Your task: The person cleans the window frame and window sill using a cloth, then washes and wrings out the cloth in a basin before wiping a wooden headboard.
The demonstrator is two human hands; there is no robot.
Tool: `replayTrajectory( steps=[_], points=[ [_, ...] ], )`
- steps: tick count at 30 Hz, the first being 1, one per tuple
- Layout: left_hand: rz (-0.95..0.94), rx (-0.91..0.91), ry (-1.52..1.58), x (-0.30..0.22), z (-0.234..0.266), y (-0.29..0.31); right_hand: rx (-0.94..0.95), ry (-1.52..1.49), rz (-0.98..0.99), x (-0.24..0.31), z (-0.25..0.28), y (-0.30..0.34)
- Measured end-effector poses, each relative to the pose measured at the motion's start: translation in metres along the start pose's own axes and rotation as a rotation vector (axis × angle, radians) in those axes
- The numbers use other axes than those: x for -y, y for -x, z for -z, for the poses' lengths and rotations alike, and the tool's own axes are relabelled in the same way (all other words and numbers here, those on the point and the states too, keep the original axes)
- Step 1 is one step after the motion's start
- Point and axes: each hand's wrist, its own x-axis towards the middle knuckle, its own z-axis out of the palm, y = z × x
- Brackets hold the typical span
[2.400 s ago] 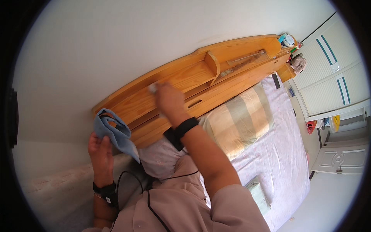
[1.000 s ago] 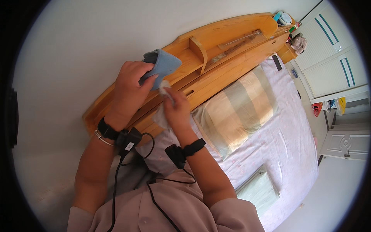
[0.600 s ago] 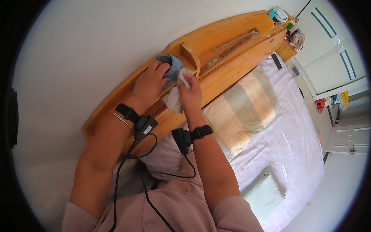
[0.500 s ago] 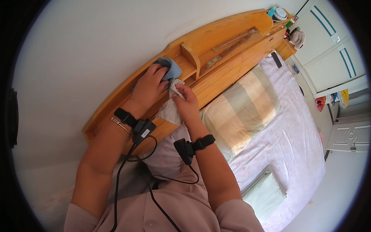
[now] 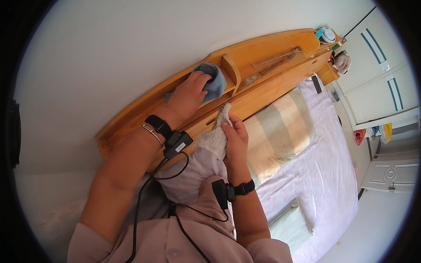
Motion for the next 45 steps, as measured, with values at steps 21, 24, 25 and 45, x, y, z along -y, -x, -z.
replayTrajectory(
  steps=[21,24,25,45],
  points=[
    [0.740,-0.433,1.148,-0.047,0.141,0.202,0.645,0.281,-0.471,-0.051,-0.105,0.080],
    [0.686,-0.556,1.101,-0.047,0.159,0.224,0.799,0.370,-0.574,-0.055,-0.106,0.086],
    [0.695,-0.571,1.094,-0.048,0.163,0.232,0.853,0.417,-0.619,-0.056,-0.107,0.088],
    [0.874,-0.557,1.277,-0.030,0.184,0.306,0.648,0.150,-0.097,-0.071,-0.129,0.101]
  ],
)
